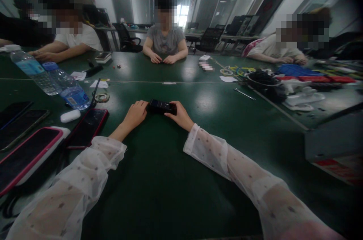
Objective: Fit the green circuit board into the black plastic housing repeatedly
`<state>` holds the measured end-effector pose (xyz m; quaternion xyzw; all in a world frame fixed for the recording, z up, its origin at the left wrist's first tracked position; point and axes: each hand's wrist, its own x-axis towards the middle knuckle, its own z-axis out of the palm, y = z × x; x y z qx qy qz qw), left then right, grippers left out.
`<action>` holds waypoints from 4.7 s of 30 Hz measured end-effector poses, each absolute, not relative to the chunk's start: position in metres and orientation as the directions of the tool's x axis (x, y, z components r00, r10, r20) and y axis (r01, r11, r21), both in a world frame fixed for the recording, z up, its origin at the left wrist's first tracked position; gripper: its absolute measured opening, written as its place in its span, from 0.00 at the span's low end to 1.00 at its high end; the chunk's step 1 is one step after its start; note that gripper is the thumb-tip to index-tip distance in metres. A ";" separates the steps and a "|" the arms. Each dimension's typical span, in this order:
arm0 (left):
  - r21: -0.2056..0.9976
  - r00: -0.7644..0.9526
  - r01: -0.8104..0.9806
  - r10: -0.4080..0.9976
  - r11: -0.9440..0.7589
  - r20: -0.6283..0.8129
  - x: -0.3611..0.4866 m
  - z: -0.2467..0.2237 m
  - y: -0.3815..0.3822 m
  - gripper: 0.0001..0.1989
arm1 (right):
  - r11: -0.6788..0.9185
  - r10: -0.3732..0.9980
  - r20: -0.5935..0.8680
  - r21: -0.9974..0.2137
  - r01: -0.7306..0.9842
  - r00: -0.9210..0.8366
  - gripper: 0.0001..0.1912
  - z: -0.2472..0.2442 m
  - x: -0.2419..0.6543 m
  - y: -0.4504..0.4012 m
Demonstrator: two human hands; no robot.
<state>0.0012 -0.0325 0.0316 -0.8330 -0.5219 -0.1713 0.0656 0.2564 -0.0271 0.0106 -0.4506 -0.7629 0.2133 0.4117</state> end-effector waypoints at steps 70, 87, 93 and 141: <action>0.128 0.352 0.901 0.872 -0.414 0.339 -0.007 0.017 -0.023 0.21 | 0.479 0.661 0.709 -0.651 0.589 0.246 0.25 0.012 0.266 -0.024; 0.133 0.356 0.899 0.872 -0.418 0.337 -0.006 0.019 -0.024 0.21 | 0.096 0.707 0.469 -0.805 0.586 0.529 0.26 0.000 0.278 -0.006; 0.130 0.354 0.900 0.872 -0.416 0.338 -0.005 0.020 -0.025 0.21 | 0.131 0.712 0.484 -0.803 0.582 0.508 0.26 -0.004 0.280 -0.004; 0.140 0.350 0.901 0.878 -0.411 0.327 -0.004 0.023 -0.026 0.21 | 0.230 0.724 0.541 -0.774 0.590 0.427 0.30 -0.017 0.283 0.003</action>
